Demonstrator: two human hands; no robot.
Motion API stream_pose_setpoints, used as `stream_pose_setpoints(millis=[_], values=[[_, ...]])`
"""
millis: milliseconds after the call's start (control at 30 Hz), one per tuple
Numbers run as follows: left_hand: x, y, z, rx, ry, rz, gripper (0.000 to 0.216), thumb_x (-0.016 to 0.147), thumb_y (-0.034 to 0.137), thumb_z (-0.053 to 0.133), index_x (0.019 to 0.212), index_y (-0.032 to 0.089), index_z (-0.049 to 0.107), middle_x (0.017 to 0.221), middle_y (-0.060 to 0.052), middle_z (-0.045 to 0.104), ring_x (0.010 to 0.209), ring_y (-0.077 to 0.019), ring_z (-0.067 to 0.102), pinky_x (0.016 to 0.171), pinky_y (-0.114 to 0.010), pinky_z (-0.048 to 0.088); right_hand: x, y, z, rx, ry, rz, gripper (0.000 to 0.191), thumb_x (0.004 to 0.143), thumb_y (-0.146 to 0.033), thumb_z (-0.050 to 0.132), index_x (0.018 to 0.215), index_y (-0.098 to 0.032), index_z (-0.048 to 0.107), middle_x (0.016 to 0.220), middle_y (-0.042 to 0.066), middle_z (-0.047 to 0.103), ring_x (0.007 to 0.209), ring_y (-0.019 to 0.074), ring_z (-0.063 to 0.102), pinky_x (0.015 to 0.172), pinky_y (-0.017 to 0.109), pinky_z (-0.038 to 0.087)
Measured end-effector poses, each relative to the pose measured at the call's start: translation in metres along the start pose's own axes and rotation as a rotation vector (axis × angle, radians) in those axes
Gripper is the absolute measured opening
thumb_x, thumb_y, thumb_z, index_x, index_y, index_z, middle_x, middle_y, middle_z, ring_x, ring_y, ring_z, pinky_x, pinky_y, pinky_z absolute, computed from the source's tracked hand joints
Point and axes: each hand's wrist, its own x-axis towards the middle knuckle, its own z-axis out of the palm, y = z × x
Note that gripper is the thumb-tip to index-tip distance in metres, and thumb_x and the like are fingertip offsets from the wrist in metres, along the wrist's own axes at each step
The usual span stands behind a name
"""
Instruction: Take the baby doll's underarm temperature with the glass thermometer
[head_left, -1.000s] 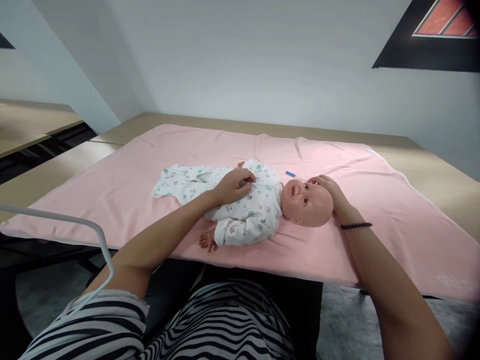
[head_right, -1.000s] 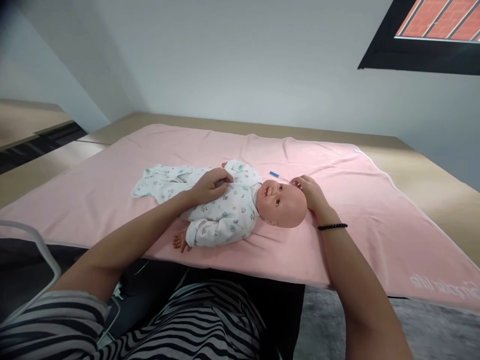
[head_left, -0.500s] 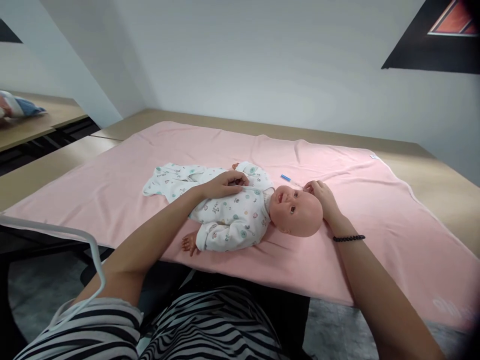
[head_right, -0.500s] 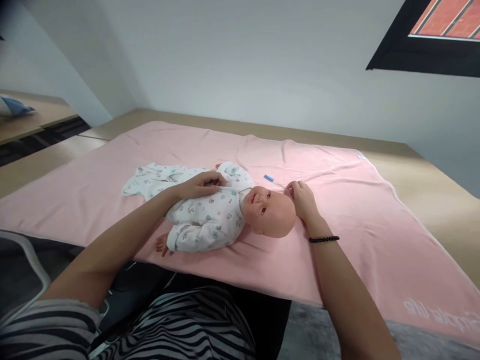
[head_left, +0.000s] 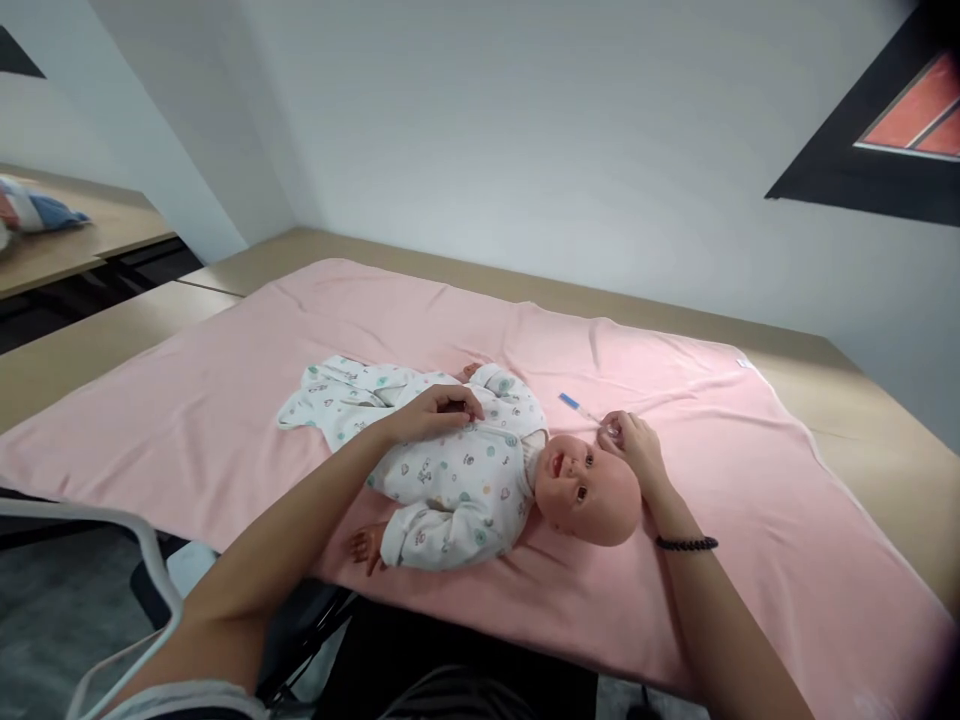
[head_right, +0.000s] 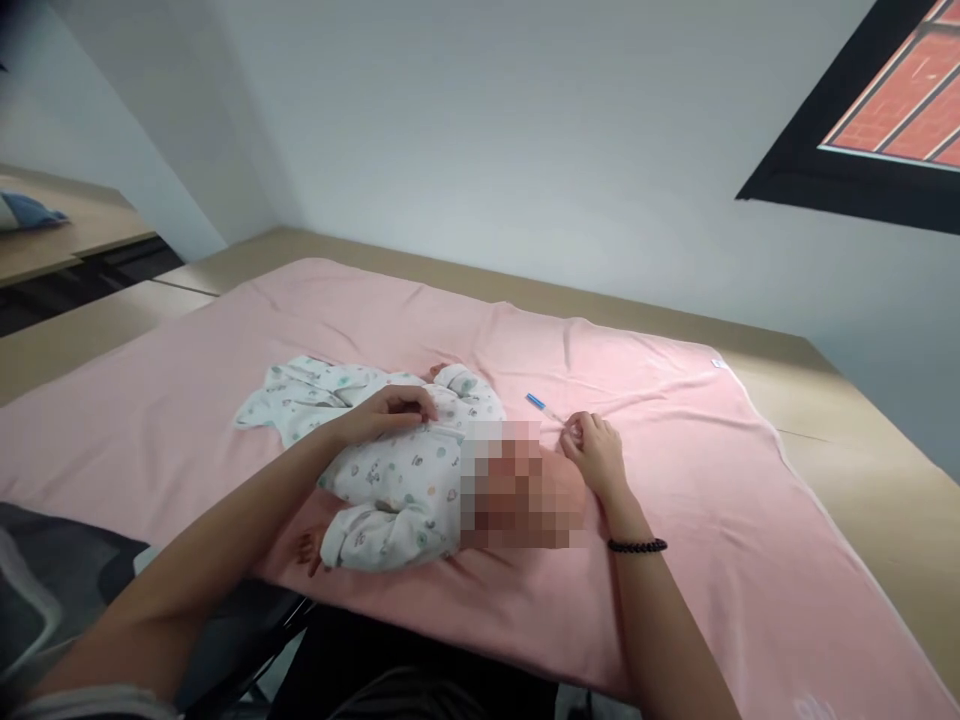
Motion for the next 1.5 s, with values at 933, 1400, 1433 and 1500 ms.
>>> stream_pose_setpoints(millis=[933, 1400, 1433, 1500], values=[[-0.017, -0.009, 0.010, 0.156, 0.256, -0.017, 0.014, 0.089, 0.028, 0.060, 0.092, 0.019, 0.070, 0.088, -0.005, 0.069, 0.083, -0.0191, 0.061, 0.077, -0.033, 0.047, -0.024, -0.021, -0.008, -0.036, -0.046, 0.017, 0.019, 0.089, -0.030, 0.058, 0.105, -0.022, 0.061, 0.103, 0.013, 0.060, 0.099, 0.0293, 0.052, 0.087, 0.043, 0.045], [-0.008, -0.005, 0.007, 0.070, 0.252, -0.028, 0.014, 0.086, 0.027, 0.060, 0.091, 0.019, 0.071, 0.091, -0.004, 0.069, 0.087, -0.0196, 0.060, 0.083, -0.033, 0.043, -0.018, -0.030, -0.019, -0.015, -0.042, 0.027, 0.020, 0.088, -0.030, 0.058, 0.107, -0.023, 0.058, 0.108, 0.013, 0.059, 0.104, 0.0306, 0.053, 0.087, 0.045, 0.051], [-0.009, -0.005, 0.007, 0.058, 0.260, -0.035, 0.014, 0.085, 0.027, 0.061, 0.090, 0.019, 0.071, 0.091, -0.004, 0.069, 0.087, -0.0195, 0.059, 0.082, -0.032, 0.043, -0.019, -0.030, -0.018, -0.018, -0.035, 0.028, 0.019, 0.088, -0.029, 0.057, 0.107, -0.023, 0.057, 0.108, 0.013, 0.059, 0.103, 0.0307, 0.054, 0.087, 0.046, 0.051], [-0.014, -0.005, 0.009, 0.010, 0.278, -0.062, 0.013, 0.085, 0.028, 0.061, 0.089, 0.019, 0.070, 0.089, -0.003, 0.068, 0.086, -0.0191, 0.059, 0.082, -0.032, 0.043, -0.023, -0.033, -0.017, -0.028, -0.030, 0.029, 0.019, 0.088, -0.027, 0.057, 0.107, -0.025, 0.056, 0.106, 0.012, 0.059, 0.101, 0.0308, 0.055, 0.085, 0.047, 0.052]])
